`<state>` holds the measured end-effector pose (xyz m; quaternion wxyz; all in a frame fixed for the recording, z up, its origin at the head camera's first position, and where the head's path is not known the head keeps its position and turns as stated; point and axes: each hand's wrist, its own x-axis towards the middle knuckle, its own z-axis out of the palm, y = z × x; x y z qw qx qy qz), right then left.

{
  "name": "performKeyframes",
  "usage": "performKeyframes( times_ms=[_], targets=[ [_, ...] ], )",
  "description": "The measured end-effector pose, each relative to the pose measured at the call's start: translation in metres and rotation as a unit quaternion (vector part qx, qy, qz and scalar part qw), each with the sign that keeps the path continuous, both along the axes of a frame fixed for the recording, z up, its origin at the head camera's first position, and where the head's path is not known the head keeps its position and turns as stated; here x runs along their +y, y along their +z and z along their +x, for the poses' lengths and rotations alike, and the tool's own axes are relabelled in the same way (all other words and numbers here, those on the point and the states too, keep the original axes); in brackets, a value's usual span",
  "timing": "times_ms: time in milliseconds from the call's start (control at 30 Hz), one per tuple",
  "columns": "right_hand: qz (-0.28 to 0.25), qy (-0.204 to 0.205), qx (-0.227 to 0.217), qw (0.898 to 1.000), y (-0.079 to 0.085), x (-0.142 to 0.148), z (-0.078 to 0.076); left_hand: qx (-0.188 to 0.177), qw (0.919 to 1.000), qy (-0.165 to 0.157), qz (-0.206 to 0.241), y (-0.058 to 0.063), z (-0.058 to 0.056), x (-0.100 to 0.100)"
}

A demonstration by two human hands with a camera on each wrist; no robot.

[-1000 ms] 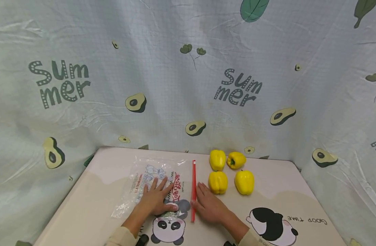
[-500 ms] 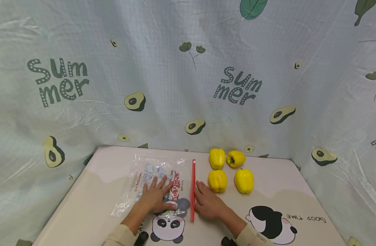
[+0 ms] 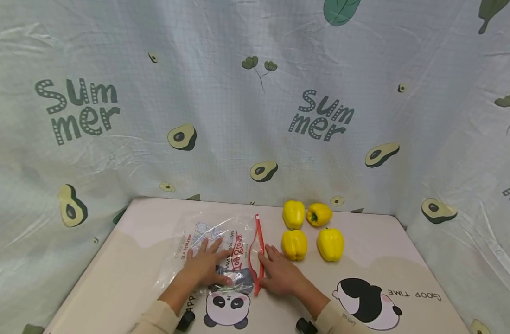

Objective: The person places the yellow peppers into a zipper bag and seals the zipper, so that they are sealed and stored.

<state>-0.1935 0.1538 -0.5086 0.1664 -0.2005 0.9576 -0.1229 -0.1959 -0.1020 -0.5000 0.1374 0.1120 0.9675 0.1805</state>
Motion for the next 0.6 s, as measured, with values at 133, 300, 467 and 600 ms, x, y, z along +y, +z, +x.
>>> performKeyframes(
  times_ms=[133,300,467,600],
  targets=[
    [0.000,-0.016,-0.005,1.000,0.001,-0.003,0.000,0.005,1.0000,0.004,0.001,0.002,0.001,-0.010],
    [0.001,-0.031,-0.011,0.999,0.003,-0.008,-0.001,0.001,0.9999,0.009,0.008,0.005,0.000,-0.017],
    [0.016,-0.029,0.002,0.999,0.006,-0.010,-0.001,-0.019,0.9986,0.047,0.009,0.010,-0.007,-0.003],
    [0.025,-0.030,0.010,0.999,0.008,-0.013,0.000,-0.045,0.9932,0.107,0.005,0.015,-0.013,0.017]
  ],
)
